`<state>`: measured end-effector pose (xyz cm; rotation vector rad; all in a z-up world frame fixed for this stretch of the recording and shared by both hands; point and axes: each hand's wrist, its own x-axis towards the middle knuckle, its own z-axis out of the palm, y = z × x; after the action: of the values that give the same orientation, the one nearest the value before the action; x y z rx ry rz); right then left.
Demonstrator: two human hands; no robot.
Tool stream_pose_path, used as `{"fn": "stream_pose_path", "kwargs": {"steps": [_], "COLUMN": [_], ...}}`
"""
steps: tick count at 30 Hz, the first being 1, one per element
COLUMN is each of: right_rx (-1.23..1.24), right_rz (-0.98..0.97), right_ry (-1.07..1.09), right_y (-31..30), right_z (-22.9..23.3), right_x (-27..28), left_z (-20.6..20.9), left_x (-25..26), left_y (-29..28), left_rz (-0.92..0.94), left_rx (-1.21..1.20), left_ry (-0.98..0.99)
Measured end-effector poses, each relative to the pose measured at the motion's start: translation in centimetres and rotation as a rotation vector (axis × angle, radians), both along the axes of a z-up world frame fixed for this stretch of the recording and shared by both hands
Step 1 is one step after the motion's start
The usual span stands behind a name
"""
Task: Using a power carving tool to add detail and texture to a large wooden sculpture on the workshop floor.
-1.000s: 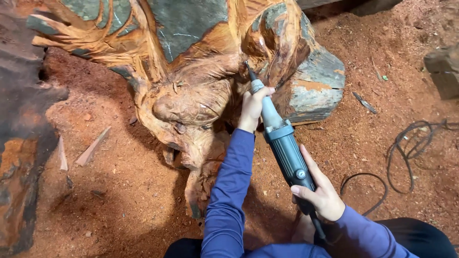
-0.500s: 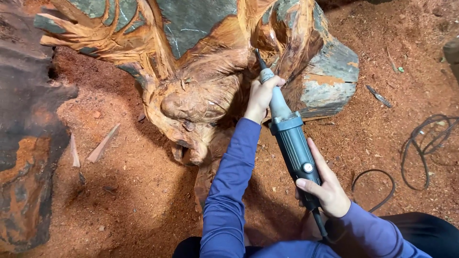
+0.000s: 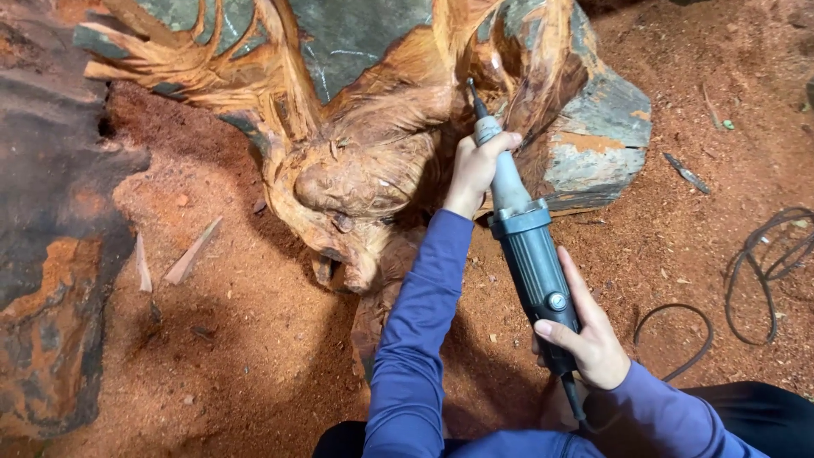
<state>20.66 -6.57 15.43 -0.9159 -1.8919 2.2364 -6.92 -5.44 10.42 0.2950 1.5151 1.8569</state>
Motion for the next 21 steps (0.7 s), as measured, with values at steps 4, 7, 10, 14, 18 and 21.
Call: {"fn": "stream_pose_path", "kwargs": {"steps": [4, 7, 10, 14, 18, 21], "right_rx": [0.022, 0.036, 0.043, 0.056, 0.062, 0.06], "right_rz": [-0.001, 0.004, -0.004, 0.004, -0.005, 0.002], "right_ry": [-0.008, -0.013, -0.038, -0.043, -0.029, -0.037], "right_y": [0.2, 0.3, 0.4, 0.7, 0.7, 0.7], "right_z": [-0.2, -0.3, -0.2, -0.7, -0.8, -0.8], "right_x": [0.2, 0.4, 0.2, 0.5, 0.5, 0.5], "left_z": [-0.7, -1.5, -1.9, -2.0, -2.1, -2.1], "left_x": [0.2, 0.2, 0.2, 0.4, 0.5, 0.5], "left_y": [0.2, 0.6, 0.7, 0.8, 0.8, 0.8], "left_rz": [0.007, 0.018, 0.022, 0.015, 0.015, 0.009], "left_rx": [0.055, 0.08, 0.104, 0.113, 0.128, 0.134], "left_ry": [0.013, 0.047, 0.064, 0.065, 0.055, 0.053]}}
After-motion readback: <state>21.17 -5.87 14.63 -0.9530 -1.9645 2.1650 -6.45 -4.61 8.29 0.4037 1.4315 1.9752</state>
